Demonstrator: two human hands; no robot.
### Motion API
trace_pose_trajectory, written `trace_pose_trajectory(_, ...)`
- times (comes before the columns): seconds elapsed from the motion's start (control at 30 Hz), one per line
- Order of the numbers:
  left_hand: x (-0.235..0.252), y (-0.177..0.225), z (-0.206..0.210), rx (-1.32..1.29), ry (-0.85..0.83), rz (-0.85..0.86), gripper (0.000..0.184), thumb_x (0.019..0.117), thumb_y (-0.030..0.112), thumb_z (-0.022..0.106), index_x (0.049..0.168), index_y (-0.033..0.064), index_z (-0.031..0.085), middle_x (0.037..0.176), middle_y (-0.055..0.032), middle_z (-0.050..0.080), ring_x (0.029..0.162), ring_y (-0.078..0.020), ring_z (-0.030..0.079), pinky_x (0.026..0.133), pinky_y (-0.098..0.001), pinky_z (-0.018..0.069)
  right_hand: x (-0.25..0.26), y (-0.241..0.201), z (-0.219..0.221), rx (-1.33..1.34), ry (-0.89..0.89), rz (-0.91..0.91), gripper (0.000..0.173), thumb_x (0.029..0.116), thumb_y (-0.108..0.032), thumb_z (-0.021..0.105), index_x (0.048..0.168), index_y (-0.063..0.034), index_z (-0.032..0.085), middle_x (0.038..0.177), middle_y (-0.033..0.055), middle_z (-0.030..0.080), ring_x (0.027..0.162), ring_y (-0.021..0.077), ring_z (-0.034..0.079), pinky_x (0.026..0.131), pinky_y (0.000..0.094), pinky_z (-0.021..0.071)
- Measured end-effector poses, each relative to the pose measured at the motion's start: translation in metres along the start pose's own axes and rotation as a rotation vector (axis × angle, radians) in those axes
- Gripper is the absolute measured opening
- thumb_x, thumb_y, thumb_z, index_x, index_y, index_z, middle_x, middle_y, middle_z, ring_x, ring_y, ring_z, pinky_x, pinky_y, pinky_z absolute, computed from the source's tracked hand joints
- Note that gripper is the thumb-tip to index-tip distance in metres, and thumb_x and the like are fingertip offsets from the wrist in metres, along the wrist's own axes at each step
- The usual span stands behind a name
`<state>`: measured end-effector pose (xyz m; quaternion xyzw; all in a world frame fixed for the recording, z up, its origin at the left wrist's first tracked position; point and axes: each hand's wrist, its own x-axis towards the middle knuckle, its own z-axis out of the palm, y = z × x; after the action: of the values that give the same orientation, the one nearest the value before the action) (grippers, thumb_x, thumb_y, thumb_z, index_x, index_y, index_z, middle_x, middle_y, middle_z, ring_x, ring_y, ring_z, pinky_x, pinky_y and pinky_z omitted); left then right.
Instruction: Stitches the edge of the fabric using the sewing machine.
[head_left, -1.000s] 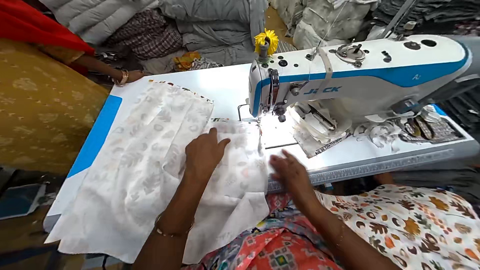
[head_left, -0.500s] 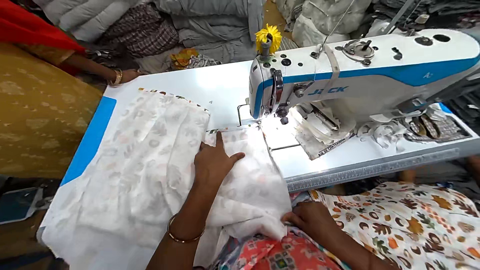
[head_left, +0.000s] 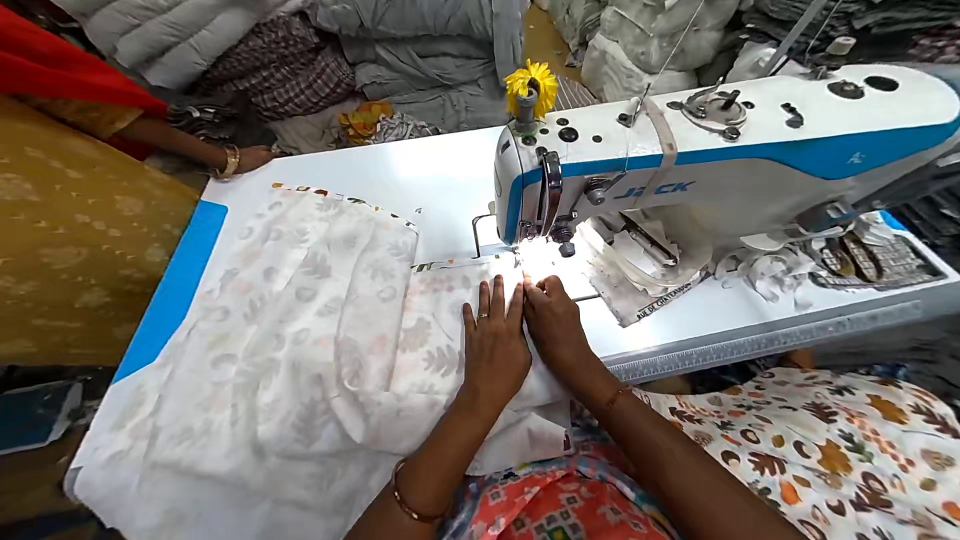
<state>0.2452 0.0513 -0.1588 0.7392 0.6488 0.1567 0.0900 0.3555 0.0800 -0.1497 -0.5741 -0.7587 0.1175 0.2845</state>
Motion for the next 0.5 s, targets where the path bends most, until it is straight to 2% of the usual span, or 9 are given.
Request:
trace_pose_trajectory(0.13,0.009,-0.009,0.005,-0.064,0.074,0.092,0.048,0.0985,0.011,0.053,0.147,0.0065,0.056,0.158,-0.02,0.045,0.147,-0.0416,0.04,0.113,-0.0671,0.034,-0.009,0.002,0.004,0.009,0.076,-0.035,0.013,0.0923,0.0,0.068,0.101,0.0088,0.073,0.095,0.0226,0.065,0.075,0.0309,0.069,0.065,0.0401,0.0603)
trace_pose_trajectory(0.23,-0.005,-0.001,0.002,-0.056,0.013,0.071,0.053,0.0989,0.009,0.052,0.152,0.0041,0.049,0.162,-0.0189,0.038,0.151,-0.0402,0.034,0.113,-0.0713,0.0296,-0.014,0.005,0.006,0.014,0.116,-0.062,0.011,0.0907,-0.001,0.07,0.095,0.0078,0.074,0.09,0.021,0.067,0.072,0.0291,0.07,0.064,0.0381,0.0609)
trace_pose_trajectory(0.27,-0.008,-0.004,0.005,-0.042,0.048,0.105,0.053,0.0984,0.012,0.05,0.151,0.0032,0.05,0.161,-0.0202,0.04,0.15,-0.0412,0.036,0.112,-0.0718,0.0311,-0.014,0.006,0.008,0.014,0.13,-0.071,0.01,0.0904,-0.002,0.07,0.094,0.0073,0.074,0.089,0.0204,0.067,0.071,0.0284,0.07,0.063,0.0373,0.0606)
trace_pose_trajectory(0.33,-0.009,-0.019,0.008,-0.065,0.125,0.233,0.052,0.0975,0.025,0.049,0.143,0.0013,0.058,0.154,-0.0218,0.049,0.146,-0.0415,0.043,0.111,-0.0666,0.037,-0.015,0.006,0.008,0.015,0.129,-0.074,0.011,0.0899,-0.001,0.071,0.095,0.0075,0.074,0.09,0.0206,0.066,0.07,0.0285,0.07,0.062,0.037,0.0602)
trace_pose_trajectory(0.4,-0.007,-0.033,-0.004,-0.145,0.086,0.379,0.053,0.0927,0.035,0.06,0.131,-0.002,0.066,0.143,-0.021,0.059,0.139,-0.0388,0.051,0.112,-0.0581,0.043,-0.015,0.006,0.006,0.016,0.109,-0.077,0.011,0.0888,0.0,0.071,0.096,0.0082,0.073,0.091,0.0215,0.066,0.071,0.0292,0.07,0.061,0.0379,0.0602)
trace_pose_trajectory(0.47,-0.012,-0.035,-0.022,-0.157,-0.019,0.495,0.042,0.093,0.034,0.067,0.116,-0.0007,0.073,0.13,-0.019,0.068,0.129,-0.0354,0.061,0.108,-0.0542,0.0482,-0.014,0.006,0.004,0.018,0.083,-0.066,0.012,0.0885,0.001,0.071,0.098,0.0089,0.073,0.093,0.0222,0.067,0.071,0.0298,0.07,0.062,0.0387,0.0604)
trace_pose_trajectory(0.5,-0.017,-0.033,-0.028,-0.153,-0.049,0.561,0.029,0.0934,0.025,0.067,0.108,0.0014,0.074,0.123,-0.0189,0.071,0.123,-0.0354,0.066,0.105,-0.0546,0.0512,-0.014,0.006,0.003,0.016,0.075,-0.062,0.013,0.0886,0.001,0.071,0.098,0.0087,0.074,0.093,0.022,0.067,0.071,0.0299,0.07,0.062,0.0386,0.0604)
